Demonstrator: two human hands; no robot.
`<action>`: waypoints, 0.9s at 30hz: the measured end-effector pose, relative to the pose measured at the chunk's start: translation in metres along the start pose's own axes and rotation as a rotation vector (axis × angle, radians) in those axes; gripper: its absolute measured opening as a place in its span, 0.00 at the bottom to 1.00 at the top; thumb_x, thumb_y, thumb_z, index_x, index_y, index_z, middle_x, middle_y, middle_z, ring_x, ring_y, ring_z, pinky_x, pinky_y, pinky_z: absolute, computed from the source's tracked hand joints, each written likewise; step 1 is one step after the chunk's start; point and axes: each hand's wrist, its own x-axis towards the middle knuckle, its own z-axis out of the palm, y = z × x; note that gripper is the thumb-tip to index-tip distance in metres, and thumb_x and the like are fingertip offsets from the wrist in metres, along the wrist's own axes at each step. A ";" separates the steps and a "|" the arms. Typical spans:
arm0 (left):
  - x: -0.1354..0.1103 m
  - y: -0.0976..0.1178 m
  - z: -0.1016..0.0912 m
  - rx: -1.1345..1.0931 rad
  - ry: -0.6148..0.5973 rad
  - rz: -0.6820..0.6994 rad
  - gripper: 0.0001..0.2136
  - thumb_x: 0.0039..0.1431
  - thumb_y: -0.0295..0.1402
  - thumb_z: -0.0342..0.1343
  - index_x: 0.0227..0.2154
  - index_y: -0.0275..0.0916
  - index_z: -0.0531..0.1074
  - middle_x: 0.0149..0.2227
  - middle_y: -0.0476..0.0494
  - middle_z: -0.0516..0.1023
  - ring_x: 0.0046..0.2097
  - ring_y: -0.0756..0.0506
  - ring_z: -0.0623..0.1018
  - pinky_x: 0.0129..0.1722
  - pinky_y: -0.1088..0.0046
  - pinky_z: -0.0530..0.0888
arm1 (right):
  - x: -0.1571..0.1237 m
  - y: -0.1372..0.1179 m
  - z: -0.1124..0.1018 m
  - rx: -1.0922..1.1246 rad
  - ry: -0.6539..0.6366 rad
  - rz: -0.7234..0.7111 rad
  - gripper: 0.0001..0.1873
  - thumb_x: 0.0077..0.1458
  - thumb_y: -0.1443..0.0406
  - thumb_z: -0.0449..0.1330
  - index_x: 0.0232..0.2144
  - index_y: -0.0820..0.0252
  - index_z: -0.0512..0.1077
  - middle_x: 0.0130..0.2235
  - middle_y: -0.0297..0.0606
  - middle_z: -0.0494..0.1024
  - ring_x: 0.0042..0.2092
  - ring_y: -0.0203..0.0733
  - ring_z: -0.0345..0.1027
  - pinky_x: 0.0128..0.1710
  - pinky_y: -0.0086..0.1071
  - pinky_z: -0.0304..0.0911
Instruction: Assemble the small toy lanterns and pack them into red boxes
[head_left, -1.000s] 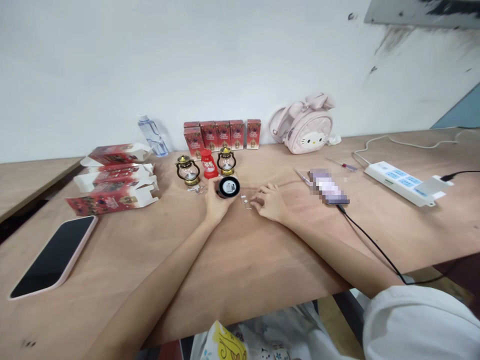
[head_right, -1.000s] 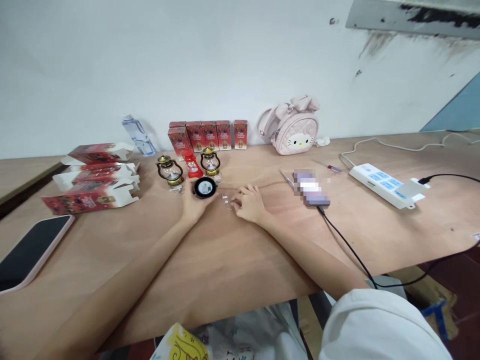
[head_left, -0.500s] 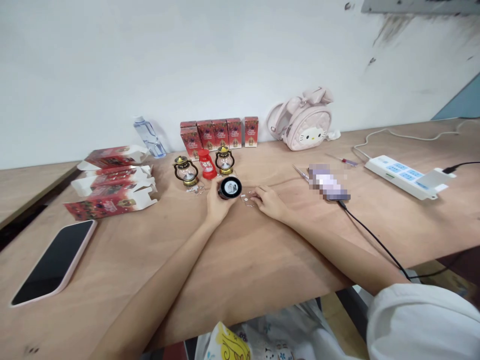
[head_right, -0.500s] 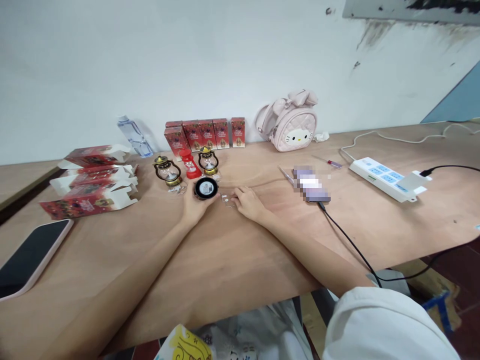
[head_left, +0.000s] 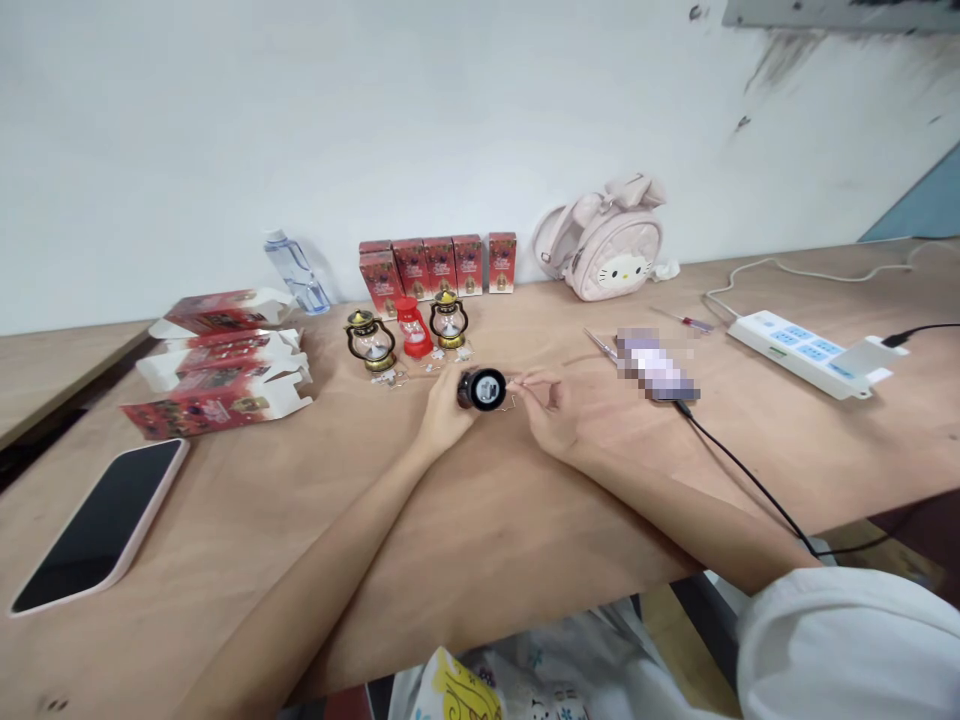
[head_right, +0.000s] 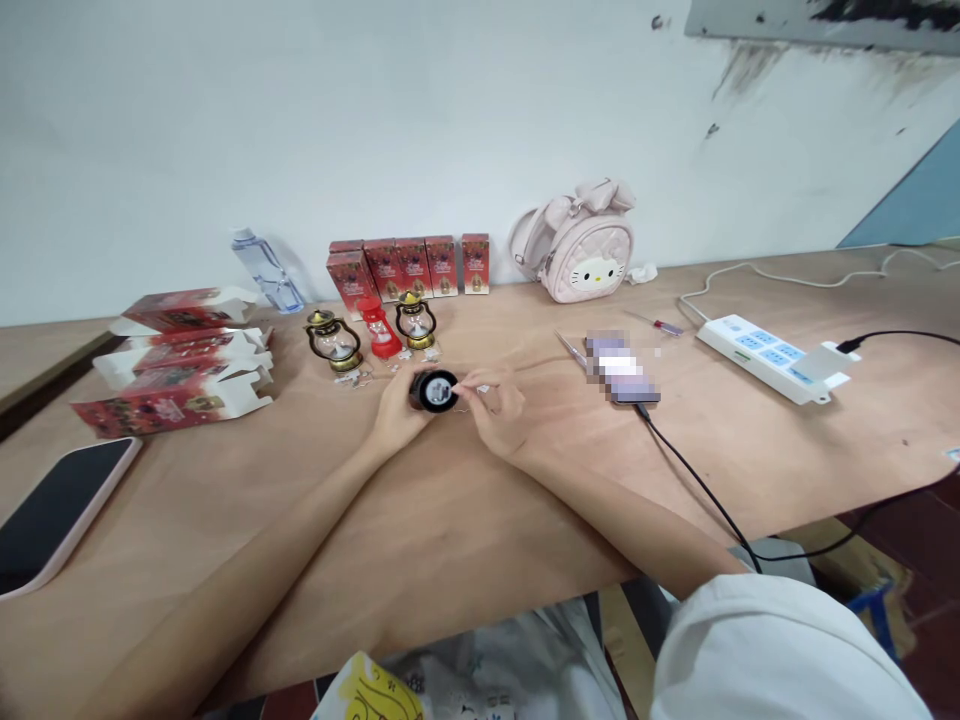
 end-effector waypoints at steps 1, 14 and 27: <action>0.000 0.001 0.000 0.016 -0.037 0.029 0.18 0.50 0.29 0.60 0.45 0.40 0.66 0.45 0.41 0.75 0.47 0.42 0.75 0.47 0.64 0.73 | -0.002 -0.005 0.003 0.011 0.002 -0.015 0.04 0.56 0.61 0.60 0.31 0.52 0.68 0.31 0.32 0.77 0.35 0.39 0.72 0.39 0.38 0.69; -0.002 0.005 -0.001 0.023 -0.044 0.107 0.17 0.52 0.29 0.58 0.46 0.39 0.65 0.45 0.41 0.74 0.47 0.43 0.75 0.47 0.66 0.72 | -0.003 -0.013 0.002 -0.157 -0.126 -0.135 0.03 0.55 0.62 0.62 0.30 0.52 0.71 0.29 0.32 0.79 0.35 0.40 0.71 0.40 0.39 0.65; 0.000 0.003 -0.004 0.095 0.156 -0.029 0.19 0.50 0.31 0.62 0.45 0.40 0.67 0.46 0.41 0.76 0.49 0.41 0.75 0.49 0.62 0.71 | 0.013 0.009 -0.007 -0.311 -0.425 0.194 0.12 0.52 0.75 0.52 0.34 0.56 0.70 0.39 0.37 0.80 0.45 0.45 0.70 0.46 0.42 0.59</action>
